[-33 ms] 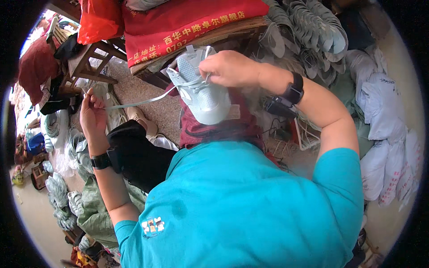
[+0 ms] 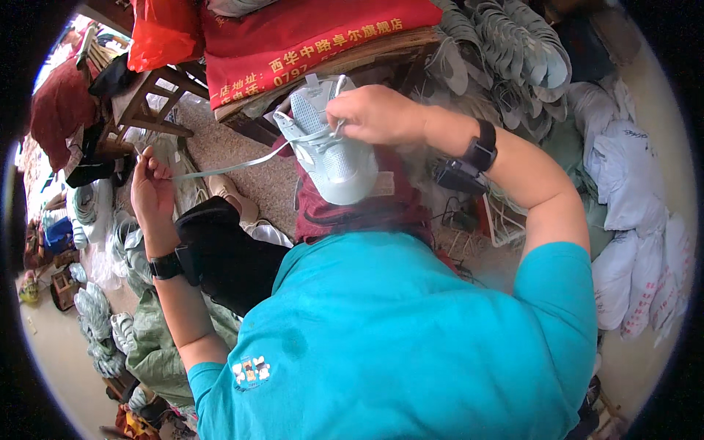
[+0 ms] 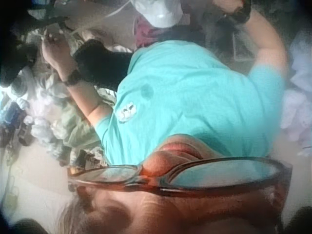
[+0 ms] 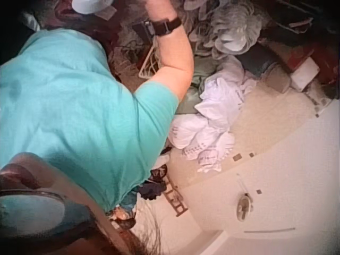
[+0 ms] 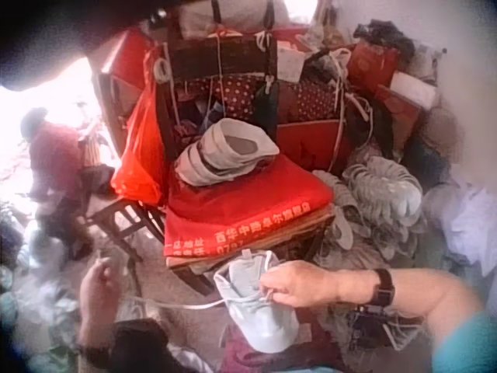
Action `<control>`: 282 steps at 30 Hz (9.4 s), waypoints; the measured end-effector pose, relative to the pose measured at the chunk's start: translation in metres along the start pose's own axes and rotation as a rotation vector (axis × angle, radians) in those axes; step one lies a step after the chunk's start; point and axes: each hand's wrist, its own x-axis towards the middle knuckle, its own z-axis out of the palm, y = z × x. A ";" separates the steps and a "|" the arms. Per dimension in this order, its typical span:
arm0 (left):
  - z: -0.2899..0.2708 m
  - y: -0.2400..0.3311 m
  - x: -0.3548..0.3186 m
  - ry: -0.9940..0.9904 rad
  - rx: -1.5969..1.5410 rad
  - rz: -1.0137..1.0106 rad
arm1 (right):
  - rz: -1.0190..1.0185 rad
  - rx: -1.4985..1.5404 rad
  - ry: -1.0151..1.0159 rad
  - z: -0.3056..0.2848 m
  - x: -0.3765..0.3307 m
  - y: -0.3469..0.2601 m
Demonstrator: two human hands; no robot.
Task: The person threads a light green shoelace through the eyelets of a white sneaker held on their lap. They pull the laces through the holes and adjust the tension repeatedly, working on the shoe in a cluttered room filled with other footwear.
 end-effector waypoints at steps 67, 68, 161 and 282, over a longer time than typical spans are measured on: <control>0.146 -0.083 -0.053 -0.693 1.447 0.517 | 0.172 -0.279 0.327 0.014 -0.011 -0.010; 0.146 -0.083 -0.053 -0.665 1.389 0.516 | 0.166 -0.282 0.315 0.014 -0.010 -0.009; 0.145 -0.129 -0.080 -0.403 0.608 -0.013 | 0.211 -0.242 0.043 0.009 0.032 -0.022; 0.141 -0.107 -0.062 -0.618 1.247 0.846 | 0.148 -0.019 -0.084 -0.033 0.013 -0.020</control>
